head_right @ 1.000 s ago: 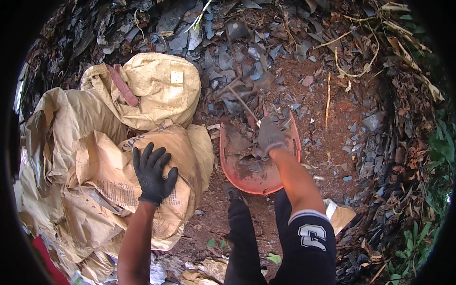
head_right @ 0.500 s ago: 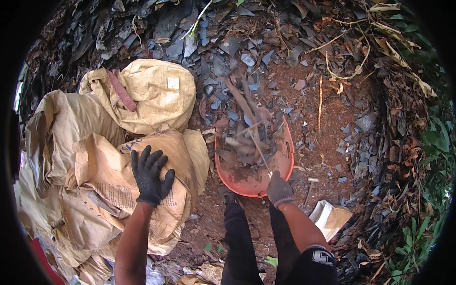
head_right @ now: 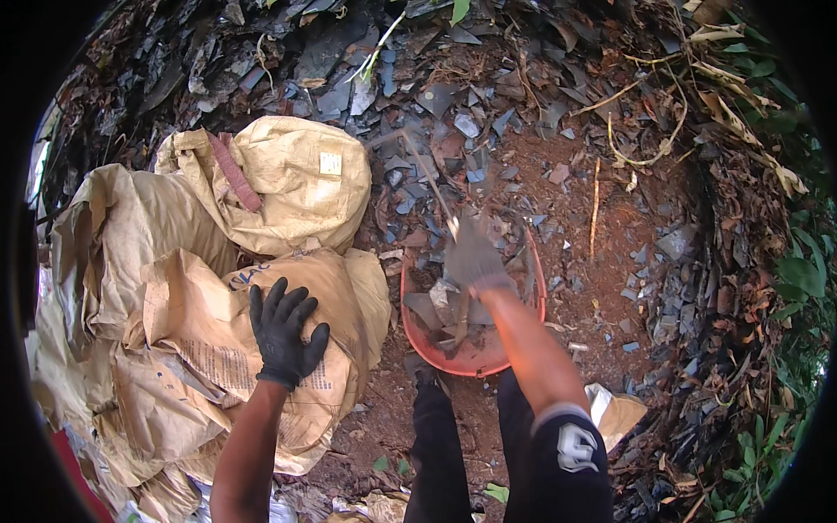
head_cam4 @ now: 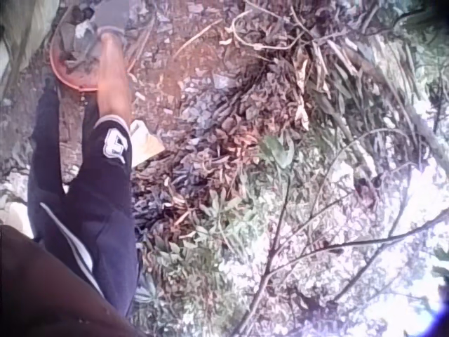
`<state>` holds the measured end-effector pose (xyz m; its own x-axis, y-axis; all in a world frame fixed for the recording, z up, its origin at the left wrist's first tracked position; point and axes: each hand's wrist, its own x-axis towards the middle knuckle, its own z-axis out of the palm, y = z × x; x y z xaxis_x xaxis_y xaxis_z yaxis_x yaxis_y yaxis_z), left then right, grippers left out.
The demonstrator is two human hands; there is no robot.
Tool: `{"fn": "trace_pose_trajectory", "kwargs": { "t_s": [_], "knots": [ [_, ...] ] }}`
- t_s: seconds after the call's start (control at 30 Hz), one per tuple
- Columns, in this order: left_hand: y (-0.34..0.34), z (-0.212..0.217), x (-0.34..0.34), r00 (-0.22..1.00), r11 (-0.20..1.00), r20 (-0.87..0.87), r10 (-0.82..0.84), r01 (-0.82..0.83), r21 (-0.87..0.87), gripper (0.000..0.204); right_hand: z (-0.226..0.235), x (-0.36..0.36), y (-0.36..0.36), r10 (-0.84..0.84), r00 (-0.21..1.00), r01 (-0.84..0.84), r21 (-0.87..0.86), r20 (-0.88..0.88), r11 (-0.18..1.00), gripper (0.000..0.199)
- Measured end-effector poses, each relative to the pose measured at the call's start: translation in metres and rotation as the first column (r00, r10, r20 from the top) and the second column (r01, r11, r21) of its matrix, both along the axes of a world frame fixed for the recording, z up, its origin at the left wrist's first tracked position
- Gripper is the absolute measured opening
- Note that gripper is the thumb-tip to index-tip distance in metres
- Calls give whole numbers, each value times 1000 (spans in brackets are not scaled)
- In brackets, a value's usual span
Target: The person opens a white sack and uses a red dustpan to scoop dark debris from the ground. They pour the debris into the sack and place the filled sack among other sacks.
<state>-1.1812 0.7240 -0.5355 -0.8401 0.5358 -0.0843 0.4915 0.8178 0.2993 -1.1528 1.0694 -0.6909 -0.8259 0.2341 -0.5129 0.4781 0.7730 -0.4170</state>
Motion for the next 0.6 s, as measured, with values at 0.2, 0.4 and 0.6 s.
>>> {"fn": "trace_pose_trajectory", "kwargs": {
  "t_s": [0.2, 0.4, 0.6],
  "knots": [
    [2, -11, 2, 1000, 999, 2, -24, 24, -36, 38, -106, -38, 60, 121, 983, -146, 182, 139, 972, 38],
    [14, -28, 11, 1000, 997, -23, -15, 13, -80, 39, -89, -7, 84, 89, 988, -97, 54, 126, 994, 39],
    [20, -28, 1, 999, 991, -25, -44, 40, -130, 38, -88, -83, 17, 24, 1000, -26, -77, -19, 997, 31]
  ]
}}
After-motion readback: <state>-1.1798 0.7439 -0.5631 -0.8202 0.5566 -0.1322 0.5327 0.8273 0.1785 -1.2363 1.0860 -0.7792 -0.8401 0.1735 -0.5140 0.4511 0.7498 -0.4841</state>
